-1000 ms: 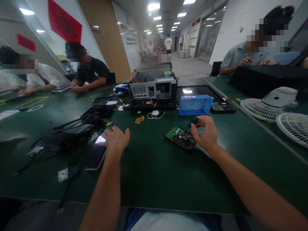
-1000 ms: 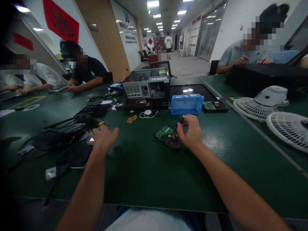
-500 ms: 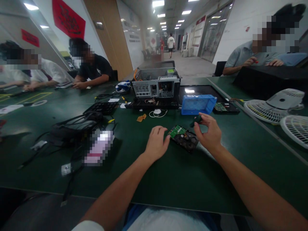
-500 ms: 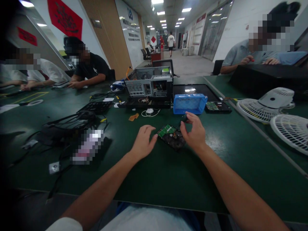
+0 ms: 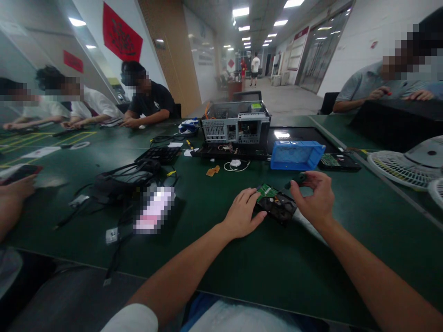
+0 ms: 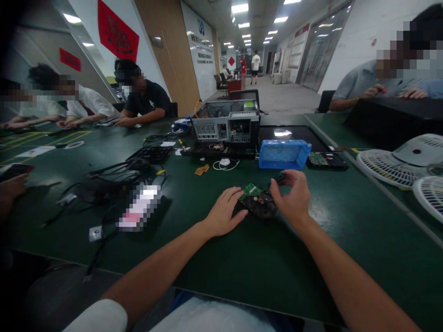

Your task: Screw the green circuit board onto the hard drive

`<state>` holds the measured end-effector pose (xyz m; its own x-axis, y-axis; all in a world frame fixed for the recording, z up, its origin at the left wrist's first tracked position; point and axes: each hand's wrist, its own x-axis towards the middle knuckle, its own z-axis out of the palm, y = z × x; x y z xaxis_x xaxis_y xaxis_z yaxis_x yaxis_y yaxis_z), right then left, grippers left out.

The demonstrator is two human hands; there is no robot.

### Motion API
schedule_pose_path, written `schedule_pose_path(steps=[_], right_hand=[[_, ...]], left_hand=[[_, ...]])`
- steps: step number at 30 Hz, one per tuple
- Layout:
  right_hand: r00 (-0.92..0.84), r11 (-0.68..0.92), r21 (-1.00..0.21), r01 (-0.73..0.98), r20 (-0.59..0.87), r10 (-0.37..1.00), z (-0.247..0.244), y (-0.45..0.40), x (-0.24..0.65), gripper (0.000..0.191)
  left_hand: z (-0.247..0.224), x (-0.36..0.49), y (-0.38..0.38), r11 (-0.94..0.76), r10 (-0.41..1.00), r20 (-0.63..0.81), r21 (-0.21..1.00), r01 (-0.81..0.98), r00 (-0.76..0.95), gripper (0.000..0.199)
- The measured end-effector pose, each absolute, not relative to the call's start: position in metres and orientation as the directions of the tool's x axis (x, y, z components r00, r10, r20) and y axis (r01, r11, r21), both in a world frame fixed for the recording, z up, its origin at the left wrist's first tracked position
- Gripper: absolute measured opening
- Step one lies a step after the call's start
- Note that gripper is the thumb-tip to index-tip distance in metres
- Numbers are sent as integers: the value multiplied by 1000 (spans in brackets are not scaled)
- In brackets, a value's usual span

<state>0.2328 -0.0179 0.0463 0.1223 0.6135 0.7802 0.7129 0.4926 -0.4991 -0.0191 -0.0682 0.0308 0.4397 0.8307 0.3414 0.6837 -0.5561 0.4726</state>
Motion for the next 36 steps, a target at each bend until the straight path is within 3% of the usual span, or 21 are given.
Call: schedule_pose_path(steps=[7, 10, 12, 16, 20, 24, 27, 30, 33, 36], right_hand=[[123, 535, -500, 682, 799, 589, 55, -24, 231, 60], [130, 543, -481, 688, 818, 560, 66, -28, 233, 52], [130, 543, -549, 636, 770, 625, 71, -30, 230, 40], [-4, 460, -836, 299, 481, 877, 70, -36, 215, 34], [-271, 384, -907, 172, 331, 904, 62, -46, 198, 37], [-361, 461, -839, 288, 351, 864, 65, -51, 195, 33], [-319, 518, -657, 548, 408, 855, 69, -45, 203, 36], [-233, 444, -526, 726, 419, 878, 63, -36, 214, 68], [-255, 326, -483, 813, 208, 944, 51, -31, 218, 102], [-266, 280, -407, 870, 92, 960, 41, -32, 215, 115]], left_hand=[[27, -31, -63, -499, 867, 349, 581, 643, 356, 53], [30, -29, -64, -472, 877, 407, 636, 610, 254, 36], [36, -26, -69, -453, 885, 429, 694, 560, 183, 22], [44, -16, -80, -339, 937, 297, 896, 286, 182, 25], [39, -11, -78, -80, 958, 101, 993, -87, 268, 44], [33, -13, -71, -45, 966, 101, 972, -230, 240, 43], [34, -16, -68, -3, 982, 61, 952, -306, 180, 27], [35, -19, -65, 95, 994, -64, 912, -398, 91, 14], [31, -23, -62, 160, 987, -139, 861, -483, 79, 8], [25, -27, -59, 196, 981, -173, 870, -452, 91, 6]])
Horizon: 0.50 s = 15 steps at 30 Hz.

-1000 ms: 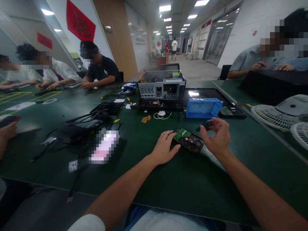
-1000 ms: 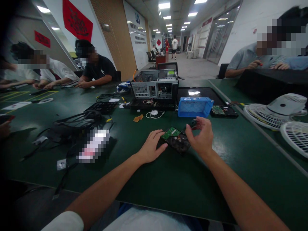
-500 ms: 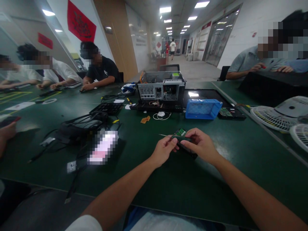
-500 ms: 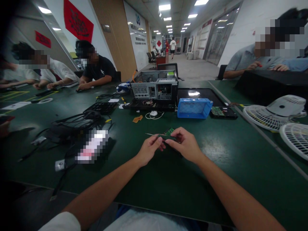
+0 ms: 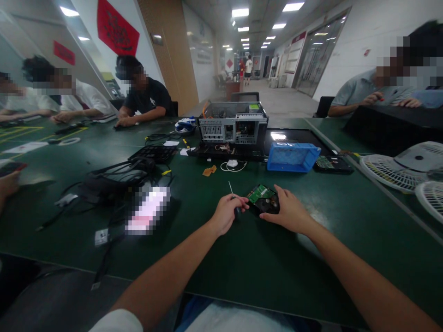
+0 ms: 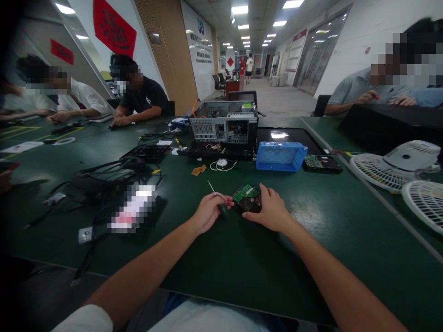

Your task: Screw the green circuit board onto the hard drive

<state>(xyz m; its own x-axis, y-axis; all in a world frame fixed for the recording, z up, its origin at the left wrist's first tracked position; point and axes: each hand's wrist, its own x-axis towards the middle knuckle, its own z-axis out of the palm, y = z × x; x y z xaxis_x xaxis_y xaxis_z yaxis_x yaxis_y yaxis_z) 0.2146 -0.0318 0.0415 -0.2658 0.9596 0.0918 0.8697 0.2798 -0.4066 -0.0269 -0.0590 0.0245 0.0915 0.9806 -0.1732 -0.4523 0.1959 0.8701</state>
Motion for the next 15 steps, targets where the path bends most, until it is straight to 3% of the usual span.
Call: schedule_pose_path(steps=[9, 15], right_hand=[[-279, 313, -321, 894, 148, 949, 33, -34, 208, 108], [-222, 302, -377, 876, 241, 945, 33, -36, 206, 100]], left_hand=[[20, -29, -59, 284, 959, -277, 935, -211, 65, 18], [18, -31, -59, 311, 949, -300, 939, -149, 94, 31]])
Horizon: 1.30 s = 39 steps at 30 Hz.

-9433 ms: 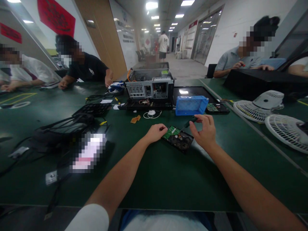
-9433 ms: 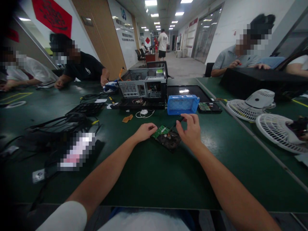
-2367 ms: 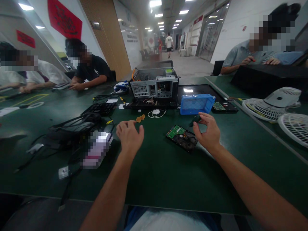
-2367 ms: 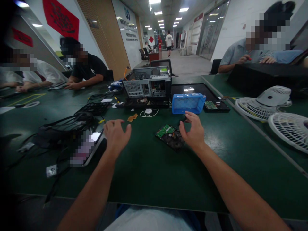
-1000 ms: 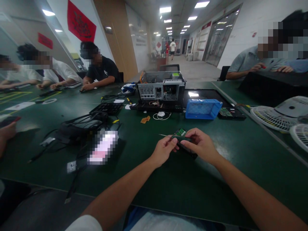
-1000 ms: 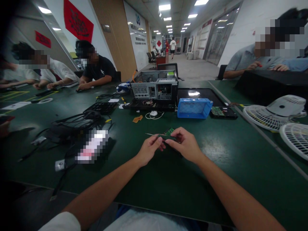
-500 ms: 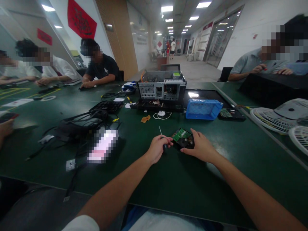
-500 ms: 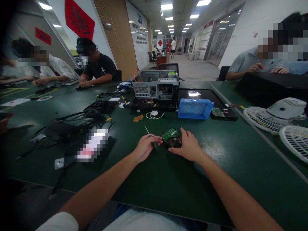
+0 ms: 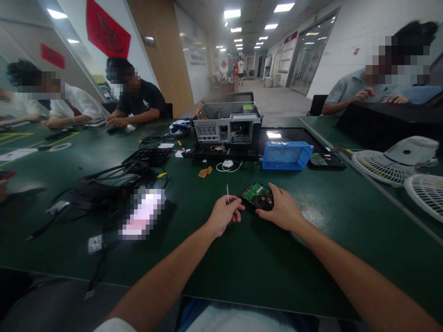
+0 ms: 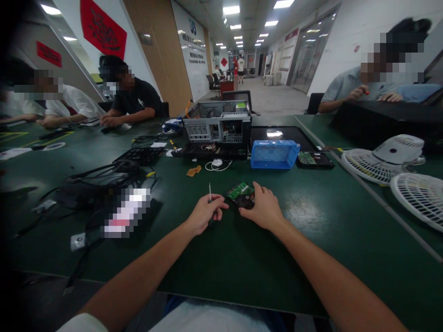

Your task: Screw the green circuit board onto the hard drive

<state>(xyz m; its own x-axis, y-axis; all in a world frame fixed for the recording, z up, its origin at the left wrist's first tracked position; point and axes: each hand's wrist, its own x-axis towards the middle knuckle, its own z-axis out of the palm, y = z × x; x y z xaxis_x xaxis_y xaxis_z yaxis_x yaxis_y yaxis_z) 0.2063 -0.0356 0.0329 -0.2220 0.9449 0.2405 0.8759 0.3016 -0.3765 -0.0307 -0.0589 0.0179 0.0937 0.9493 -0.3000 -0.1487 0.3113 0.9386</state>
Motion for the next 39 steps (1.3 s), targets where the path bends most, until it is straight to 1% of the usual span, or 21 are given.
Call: schedule_pose_path(steps=[2, 7, 10, 13, 14, 16, 17, 19, 20, 21, 23, 25, 27, 30, 34, 37, 39], right_hand=[[-210, 313, -420, 852, 273, 939, 35, -36, 205, 97], [-201, 339, -512, 789, 306, 931, 45, -45, 195, 91], [-211, 338, -576, 744, 277, 937, 49, -55, 186, 90], [-202, 333, -626, 705, 273, 941, 49, -58, 182, 90], [-189, 320, -659, 681, 264, 946, 49, -57, 183, 90], [-151, 255, -773, 581, 205, 967, 49, -50, 187, 86], [-132, 197, -845, 497, 151, 980, 50, -45, 190, 80], [-86, 52, -966, 253, 32, 996, 52, -35, 199, 63], [-70, -41, -990, 137, -51, 996, 54, -31, 202, 58], [-93, -151, -987, 49, -155, 984, 56, -28, 206, 57], [-220, -329, -942, -65, -308, 926, 60, -27, 209, 63], [-392, -441, -891, -110, -369, 843, 64, -34, 207, 71], [-534, -503, -850, -158, -355, 768, 68, -43, 201, 76], [-651, -567, -782, -261, -291, 701, 72, -55, 190, 81], [-695, -607, -736, -300, -267, 667, 71, -60, 182, 81], [-713, -617, -711, -339, -234, 661, 67, -58, 183, 74], [-725, -639, -671, -376, -216, 654, 66, -55, 185, 68]], left_hand=[[17, -30, -59, 313, 948, -298, 937, -155, 111, 36], [23, -22, -63, 282, 935, -233, 946, -161, 268, 42], [30, -18, -68, 227, 954, -182, 957, -178, 238, 45], [33, -21, -69, 211, 965, -173, 959, -191, 196, 47], [34, -23, -69, 211, 966, -173, 957, -199, 193, 46], [33, -28, -67, 209, 967, -166, 950, -232, 191, 44], [33, -30, -66, 209, 967, -162, 944, -253, 194, 44], [33, -32, -64, 210, 967, -153, 932, -294, 203, 44], [33, -32, -64, 209, 967, -146, 927, -313, 211, 45], [33, -32, -64, 206, 966, -136, 921, -330, 221, 45], [33, -30, -66, 198, 962, -109, 912, -360, 252, 47], [34, -30, -67, 190, 957, -85, 905, -381, 276, 48], [34, -32, -68, 183, 957, -72, 903, -389, 282, 47], [34, -36, -67, 171, 962, -73, 914, -369, 265, 47], [32, -37, -63, 173, 972, -105, 927, -333, 211, 50], [28, -34, -60, 168, 981, -130, 941, -293, 142, 47], [24, -33, -57, 180, 982, -157, 944, -275, 104, 43]])
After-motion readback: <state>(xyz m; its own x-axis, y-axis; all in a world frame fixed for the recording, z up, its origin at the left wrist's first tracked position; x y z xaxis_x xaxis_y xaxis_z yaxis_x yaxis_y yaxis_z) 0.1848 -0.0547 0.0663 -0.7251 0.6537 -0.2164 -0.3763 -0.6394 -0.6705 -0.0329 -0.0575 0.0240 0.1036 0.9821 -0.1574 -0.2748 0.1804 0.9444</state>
